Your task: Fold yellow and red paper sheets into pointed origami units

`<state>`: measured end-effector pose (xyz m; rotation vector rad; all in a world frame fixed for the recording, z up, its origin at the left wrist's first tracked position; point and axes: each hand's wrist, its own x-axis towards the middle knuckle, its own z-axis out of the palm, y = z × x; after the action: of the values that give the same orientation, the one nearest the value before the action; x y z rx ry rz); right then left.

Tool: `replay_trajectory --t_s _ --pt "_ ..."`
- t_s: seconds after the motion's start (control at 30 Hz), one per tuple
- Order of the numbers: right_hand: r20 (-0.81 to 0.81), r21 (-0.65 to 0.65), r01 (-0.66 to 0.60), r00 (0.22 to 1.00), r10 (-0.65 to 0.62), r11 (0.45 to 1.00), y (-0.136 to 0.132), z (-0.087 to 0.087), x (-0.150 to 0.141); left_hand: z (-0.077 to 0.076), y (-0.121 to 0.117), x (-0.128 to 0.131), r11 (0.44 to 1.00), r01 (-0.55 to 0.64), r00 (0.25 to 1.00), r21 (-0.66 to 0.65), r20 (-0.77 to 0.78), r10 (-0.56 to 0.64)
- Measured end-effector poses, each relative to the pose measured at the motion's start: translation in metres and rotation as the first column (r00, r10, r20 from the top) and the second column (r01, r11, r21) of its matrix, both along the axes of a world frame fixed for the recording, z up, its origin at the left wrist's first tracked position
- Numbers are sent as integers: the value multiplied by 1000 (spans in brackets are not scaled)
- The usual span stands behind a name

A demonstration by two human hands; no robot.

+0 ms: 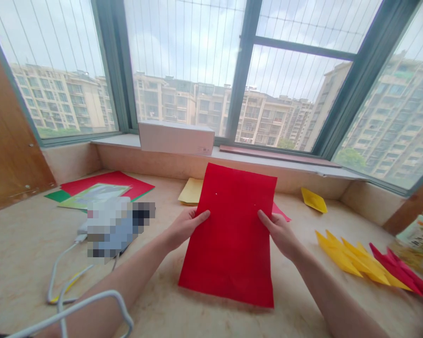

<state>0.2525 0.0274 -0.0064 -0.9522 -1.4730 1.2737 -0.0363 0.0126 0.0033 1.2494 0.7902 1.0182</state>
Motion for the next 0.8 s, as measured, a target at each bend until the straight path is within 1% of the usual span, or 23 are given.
replay_trajectory --t_s 0.07,0.2,0.3,0.37,0.4,0.43,0.47,0.5,0.53,0.57,0.6,0.63,0.67,0.7,0.73,0.77,0.8 --pt "-89 5 20 996 -19 1000 -1 0 -6 2 -2 1 1000 -7 999 -4 34 7" --pt "-233 19 138 964 -130 990 0 2 -12 7 -3 2 995 -8 994 97 109 -3" --pt "-264 36 182 950 -166 983 1 3 -12 7 -2 5 989 15 993 149 116 -33" --pt "-247 110 231 948 -199 967 0 4 -11 6 -2 7 984 -2 993 180 114 -19" --pt "-227 173 286 943 -244 942 -1 4 -11 6 -2 8 979 -23 993 201 117 -1" --pt "-213 256 353 928 -304 900 -3 5 -9 6 -3 8 971 -59 992 232 119 32" --pt "-220 361 418 907 -359 834 -6 7 -8 7 -4 8 953 -112 990 281 116 83" --pt "-236 476 452 892 -386 754 -8 8 -7 9 -4 7 919 -173 984 354 102 146" --pt "-248 583 457 887 -388 672 -12 10 -5 11 -5 5 861 -230 973 454 82 217" --pt "-246 676 427 899 -363 601 -15 11 -3 13 -5 2 775 -273 954 569 56 295" --pt "-207 739 378 915 -346 558 -17 12 -2 15 -5 -1 672 -286 929 684 26 369" --pt "-154 777 332 924 -349 535 -18 12 -1 16 -3 -5 563 -281 896 777 2 444" --pt "-83 794 291 922 -379 534 -18 11 0 15 -1 -8 479 -268 855 836 -23 519" --pt "-16 793 274 903 -430 545 -17 10 0 13 2 -11 432 -271 802 860 -46 595" --pt "43 782 269 877 -479 562 -14 7 0 10 6 -14 416 -299 743 859 -64 667" --pt "102 761 260 857 -506 595 -11 4 1 6 10 -15 445 -330 702 832 -98 705" --pt "147 727 252 851 -504 638 -7 0 1 1 14 -16 506 -348 693 790 -147 706"
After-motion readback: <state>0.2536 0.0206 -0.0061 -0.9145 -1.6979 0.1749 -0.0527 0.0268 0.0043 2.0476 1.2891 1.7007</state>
